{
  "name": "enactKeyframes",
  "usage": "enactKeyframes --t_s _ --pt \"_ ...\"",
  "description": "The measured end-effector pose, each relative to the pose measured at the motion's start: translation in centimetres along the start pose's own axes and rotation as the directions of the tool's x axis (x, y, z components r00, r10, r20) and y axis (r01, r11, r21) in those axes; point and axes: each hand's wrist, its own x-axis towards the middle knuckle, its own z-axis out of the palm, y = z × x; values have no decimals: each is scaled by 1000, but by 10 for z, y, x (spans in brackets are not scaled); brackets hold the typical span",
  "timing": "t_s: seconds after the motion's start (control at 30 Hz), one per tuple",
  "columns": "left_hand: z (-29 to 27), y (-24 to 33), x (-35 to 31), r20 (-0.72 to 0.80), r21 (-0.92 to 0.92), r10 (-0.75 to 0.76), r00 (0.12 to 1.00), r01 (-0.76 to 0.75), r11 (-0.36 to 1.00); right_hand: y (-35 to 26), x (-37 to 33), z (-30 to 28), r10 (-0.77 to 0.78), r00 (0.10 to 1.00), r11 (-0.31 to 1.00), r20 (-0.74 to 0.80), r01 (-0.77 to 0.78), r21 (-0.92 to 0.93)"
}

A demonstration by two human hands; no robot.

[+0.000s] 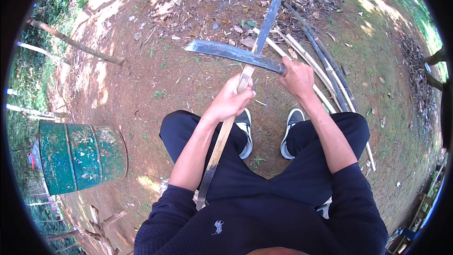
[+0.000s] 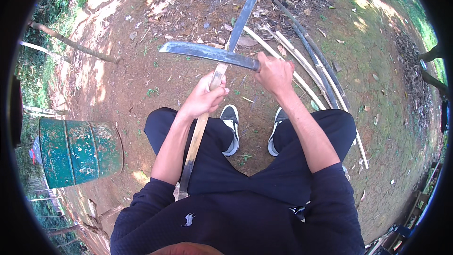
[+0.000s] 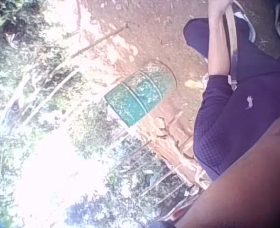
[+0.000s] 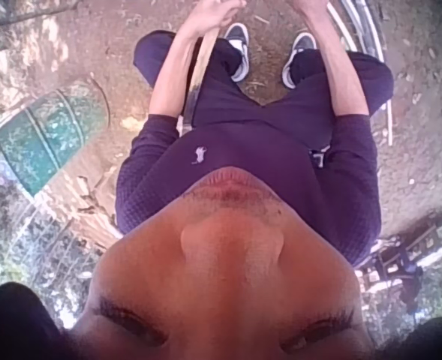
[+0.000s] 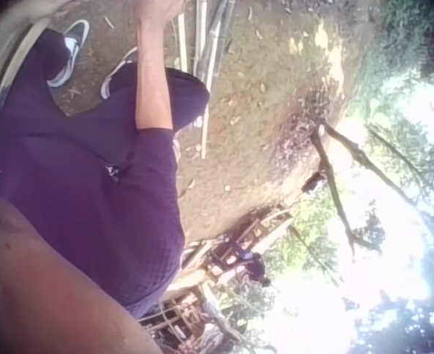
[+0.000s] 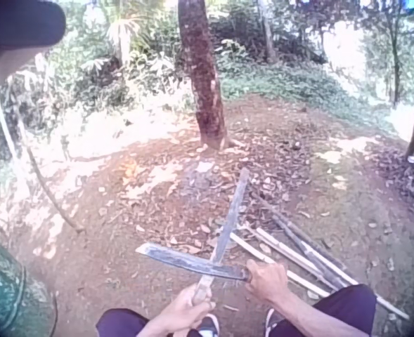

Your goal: The person strips bark from wood pieces using a blade while sitting outdoors, handling multiple pieces and placing them to the side.

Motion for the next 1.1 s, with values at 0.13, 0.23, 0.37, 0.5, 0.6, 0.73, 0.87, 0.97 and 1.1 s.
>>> enactKeyframes --t_s 0.13,0.23,0.37,0.5,0.6,0.73,0.87,0.97,1.1 --pt "-1 -2 1 25 -39 -37 999 38 999 -8 -9 4 -122 992 992 -27 122 7" --pt "-3 -6 3 34 -40 -29 999 30 999 -10 -6 2 -203 979 978 -24 201 -60" --pt "1 -8 5 21 -56 -23 1000 24 998 7 0 3 -101 990 995 -96 98 -32" --pt "0 -5 0 18 -54 -50 999 51 997 -12 -7 -3 -138 990 989 2 138 -55" --pt "0 -8 0 50 -38 5 999 -3 999 2 2 -3 -138 983 990 -119 139 0" --pt "2 -7 5 13 -37 -39 999 40 999 10 -5 6 14 1000 1000 -21 -14 -2" --pt "1 -4 0 5 -41 -56 998 56 998 -2 -6 -4 -188 982 977 -13 186 -100" --pt "5 -9 3 12 -37 -32 999 33 999 27 13 -5 145 988 989 -49 -144 35" --pt "-1 -10 3 39 -33 -32 999 33 999 26 15 -20 349 926 934 142 -357 31"
